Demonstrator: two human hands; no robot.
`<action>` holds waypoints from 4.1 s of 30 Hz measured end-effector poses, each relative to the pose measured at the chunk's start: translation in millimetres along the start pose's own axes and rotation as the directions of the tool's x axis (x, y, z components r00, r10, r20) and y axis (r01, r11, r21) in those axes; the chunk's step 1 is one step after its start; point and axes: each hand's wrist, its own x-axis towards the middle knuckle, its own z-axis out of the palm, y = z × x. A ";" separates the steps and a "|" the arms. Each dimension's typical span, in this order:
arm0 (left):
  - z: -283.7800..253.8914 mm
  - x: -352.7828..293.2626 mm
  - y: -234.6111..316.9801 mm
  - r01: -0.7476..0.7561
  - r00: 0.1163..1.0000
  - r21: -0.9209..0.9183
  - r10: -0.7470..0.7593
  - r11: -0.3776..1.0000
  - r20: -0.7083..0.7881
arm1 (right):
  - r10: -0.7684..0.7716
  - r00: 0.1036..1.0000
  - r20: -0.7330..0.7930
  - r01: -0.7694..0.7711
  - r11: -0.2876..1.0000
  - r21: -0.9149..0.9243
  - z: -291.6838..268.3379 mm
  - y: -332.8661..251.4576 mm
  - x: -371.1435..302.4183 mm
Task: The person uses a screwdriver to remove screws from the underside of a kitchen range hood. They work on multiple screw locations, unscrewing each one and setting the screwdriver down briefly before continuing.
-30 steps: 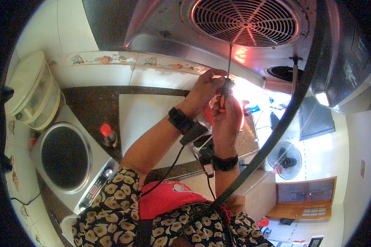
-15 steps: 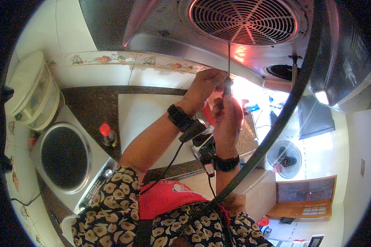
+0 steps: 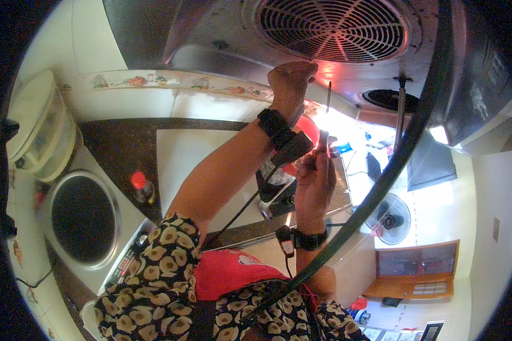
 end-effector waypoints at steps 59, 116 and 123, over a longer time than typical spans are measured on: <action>-19.2 -14.2 28.9 0.270 0.930 0.235 -0.316 0.934 0.187 | 0.153 0.984 0.086 -0.168 0.962 0.215 15.3 26.8 36.7; -67.6 -58.8 27.8 -0.102 0.908 0.619 -0.181 0.779 0.377 | 0.040 0.997 0.060 -0.029 0.984 -0.175 16.9 21.2 27.2; -63.7 -62.1 48.3 0.059 0.864 0.610 -0.347 0.790 0.366 | 0.179 0.983 0.030 -0.176 0.981 -0.078 17.5 20.7 26.6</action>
